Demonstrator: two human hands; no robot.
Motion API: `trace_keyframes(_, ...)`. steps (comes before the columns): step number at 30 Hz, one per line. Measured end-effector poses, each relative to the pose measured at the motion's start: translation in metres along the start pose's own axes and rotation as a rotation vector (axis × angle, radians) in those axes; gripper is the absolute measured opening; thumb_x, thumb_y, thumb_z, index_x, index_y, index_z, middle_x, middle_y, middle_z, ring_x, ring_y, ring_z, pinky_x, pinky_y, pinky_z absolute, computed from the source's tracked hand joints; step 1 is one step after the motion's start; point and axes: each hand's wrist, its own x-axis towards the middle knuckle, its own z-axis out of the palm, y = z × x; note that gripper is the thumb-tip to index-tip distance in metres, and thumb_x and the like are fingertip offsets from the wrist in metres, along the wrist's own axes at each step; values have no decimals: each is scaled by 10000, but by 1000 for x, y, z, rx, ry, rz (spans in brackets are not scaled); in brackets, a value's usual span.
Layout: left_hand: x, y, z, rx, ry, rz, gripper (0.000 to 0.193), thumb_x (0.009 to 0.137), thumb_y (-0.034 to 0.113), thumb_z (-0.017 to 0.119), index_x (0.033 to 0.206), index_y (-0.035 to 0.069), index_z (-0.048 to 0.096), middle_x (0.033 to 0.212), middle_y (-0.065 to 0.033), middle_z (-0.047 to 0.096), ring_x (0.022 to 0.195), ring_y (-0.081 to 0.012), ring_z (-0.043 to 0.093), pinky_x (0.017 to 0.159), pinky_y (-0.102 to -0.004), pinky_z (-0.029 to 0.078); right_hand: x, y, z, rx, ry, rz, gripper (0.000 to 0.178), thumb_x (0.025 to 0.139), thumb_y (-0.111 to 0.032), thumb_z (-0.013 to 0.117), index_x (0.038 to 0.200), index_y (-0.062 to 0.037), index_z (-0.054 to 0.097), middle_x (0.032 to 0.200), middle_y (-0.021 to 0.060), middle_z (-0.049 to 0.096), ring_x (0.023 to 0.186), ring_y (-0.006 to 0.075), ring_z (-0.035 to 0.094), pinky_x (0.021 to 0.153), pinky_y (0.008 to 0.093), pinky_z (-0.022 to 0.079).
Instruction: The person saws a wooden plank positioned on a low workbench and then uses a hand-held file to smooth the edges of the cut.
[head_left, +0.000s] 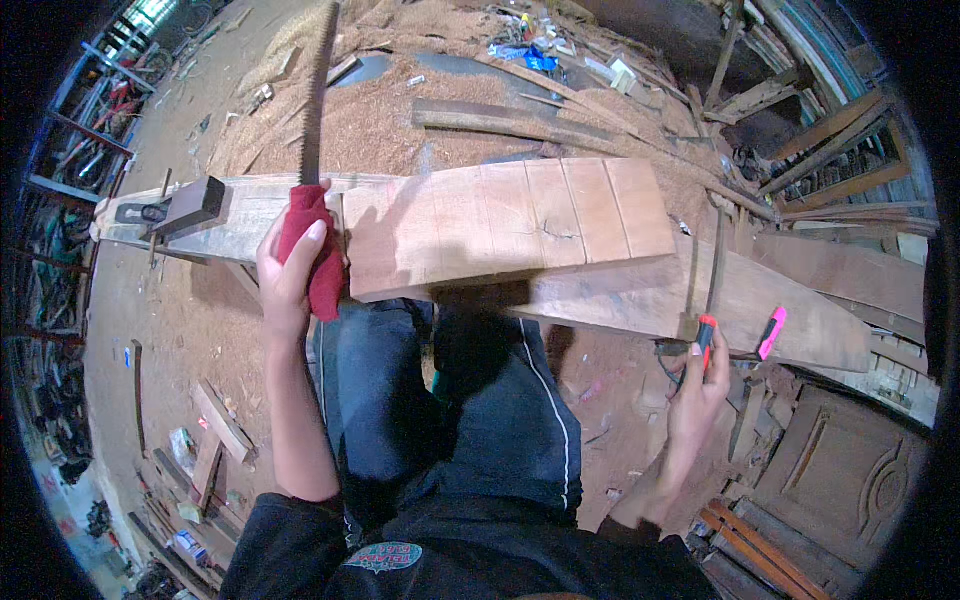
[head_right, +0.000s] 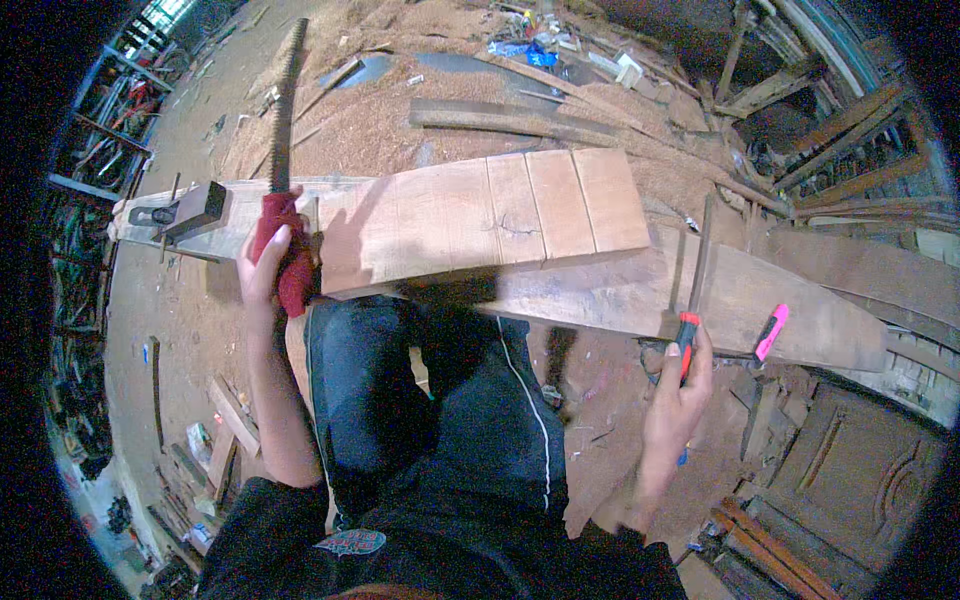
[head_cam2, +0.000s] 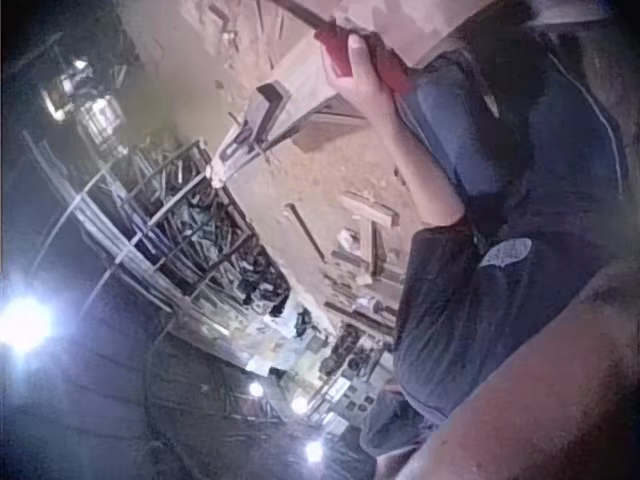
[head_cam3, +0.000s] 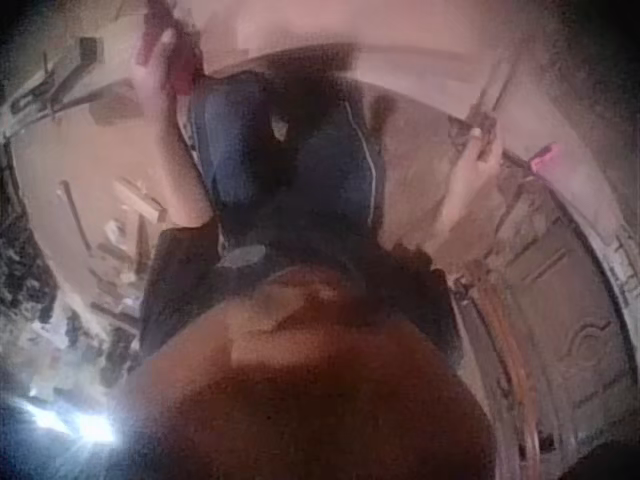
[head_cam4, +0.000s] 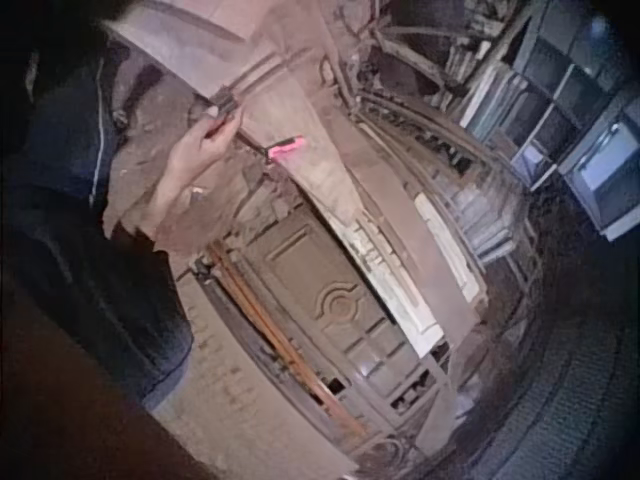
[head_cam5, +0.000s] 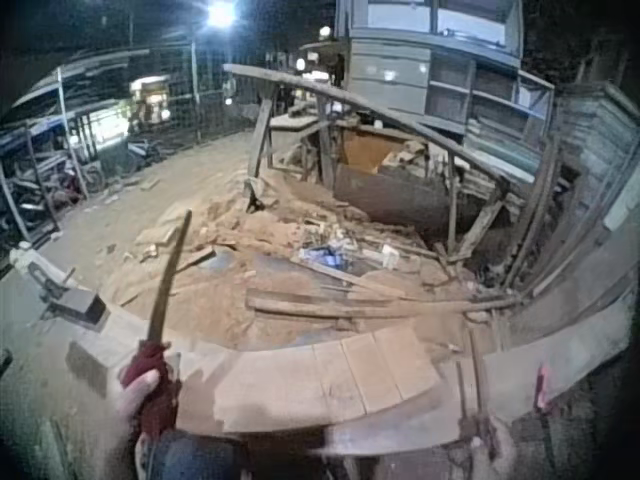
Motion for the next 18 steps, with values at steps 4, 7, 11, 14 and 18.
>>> trace_keyframes(4,9,6,-5,43,-62,-77,426,1016,311,660,1284,-18,679,935,-65,711,768,-141,667,723,-295,530,-34,-24,-3,221,-96,-59,391,1108,-195,566,1441,10,583,1077,61,659,961,137,601,922,330,496)
trace_keyframes(7,21,10,-1,244,-65,-48,384,1016,333,660,1138,-28,705,869,-97,728,743,-166,676,707,-340,535,-55,-27,9,141,-200,-204,327,1108,-190,540,1350,24,588,1158,118,630,1059,216,608,1001,382,479)
trace_keyframes(11,37,-7,14,390,-10,119,414,1006,349,657,1005,-61,714,815,-160,728,760,-221,691,729,-394,534,-74,-53,26,17,-297,-420,273,1095,-169,531,1261,46,568,1263,191,557,1154,329,604,1054,417,454)
trace_keyframes(14,44,-13,23,411,-132,50,406,1010,347,643,1081,-43,733,906,-199,749,852,-309,713,804,-413,539,-76,-57,38,55,-334,-388,264,1093,-178,525,1246,33,564,1172,206,582,1106,355,635,1002,421,482)
trace_keyframes(18,44,-23,28,421,-163,303,387,1012,324,629,1108,-33,744,1061,-243,738,1068,-413,677,972,-473,499,-78,-65,47,46,-447,-149,272,1087,-214,528,1270,-25,595,909,206,660,874,357,668,853,462,517)
